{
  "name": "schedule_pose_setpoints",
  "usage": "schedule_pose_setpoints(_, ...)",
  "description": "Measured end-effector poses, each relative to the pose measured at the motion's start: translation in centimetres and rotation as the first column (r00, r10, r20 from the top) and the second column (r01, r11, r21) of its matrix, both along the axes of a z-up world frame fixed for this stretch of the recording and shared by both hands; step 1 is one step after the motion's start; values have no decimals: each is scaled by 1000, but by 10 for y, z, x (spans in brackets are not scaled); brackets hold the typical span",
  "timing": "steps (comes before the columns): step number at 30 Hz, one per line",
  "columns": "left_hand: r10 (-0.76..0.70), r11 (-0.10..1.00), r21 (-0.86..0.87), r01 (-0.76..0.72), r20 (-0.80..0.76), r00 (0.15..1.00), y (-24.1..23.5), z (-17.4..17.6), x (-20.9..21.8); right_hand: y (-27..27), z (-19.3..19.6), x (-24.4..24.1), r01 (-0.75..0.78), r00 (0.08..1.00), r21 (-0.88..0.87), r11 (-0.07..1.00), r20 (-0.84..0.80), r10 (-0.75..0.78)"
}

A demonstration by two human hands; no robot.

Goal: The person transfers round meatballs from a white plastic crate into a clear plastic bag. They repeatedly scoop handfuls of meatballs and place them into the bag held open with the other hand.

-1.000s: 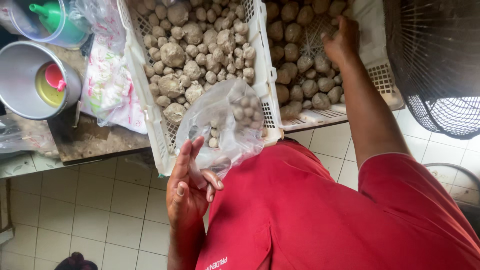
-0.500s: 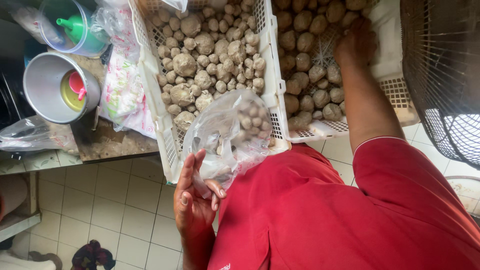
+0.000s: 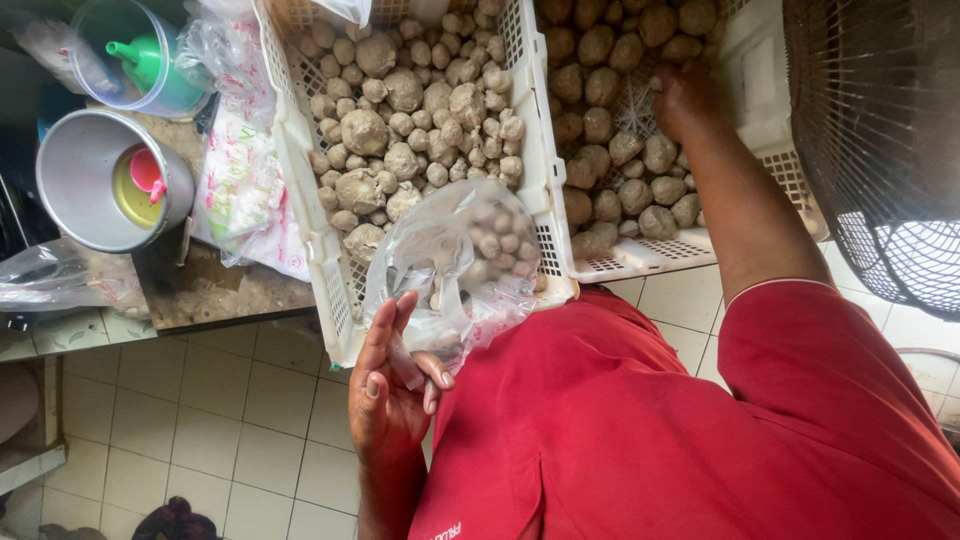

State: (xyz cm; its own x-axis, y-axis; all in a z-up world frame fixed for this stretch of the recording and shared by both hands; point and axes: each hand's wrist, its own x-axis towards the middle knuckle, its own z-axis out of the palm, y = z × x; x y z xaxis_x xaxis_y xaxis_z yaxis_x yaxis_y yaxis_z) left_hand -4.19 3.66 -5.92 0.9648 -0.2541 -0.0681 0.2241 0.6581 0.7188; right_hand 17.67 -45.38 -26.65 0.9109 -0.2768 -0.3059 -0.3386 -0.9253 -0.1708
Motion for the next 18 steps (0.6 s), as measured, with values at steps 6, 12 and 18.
schedule_pose_setpoints(6, -7, 1000, -4, 7, 12, 1000, 2, -1, -1, 11, -9, 4, 64, 996, 101, 993, -63, -57)
schedule_pose_setpoints(12, -5, 1000, -4, 5, 16, 1000, 5, -3, -2, 0, -66, -4, -2, 998, 131, 991, 59, -6)
schedule_pose_setpoints(18, -12, 1000, -14, 12, 20, 1000, 4, -4, -3, -27, -118, 11, 142, 987, 295, 945, 29, -157)
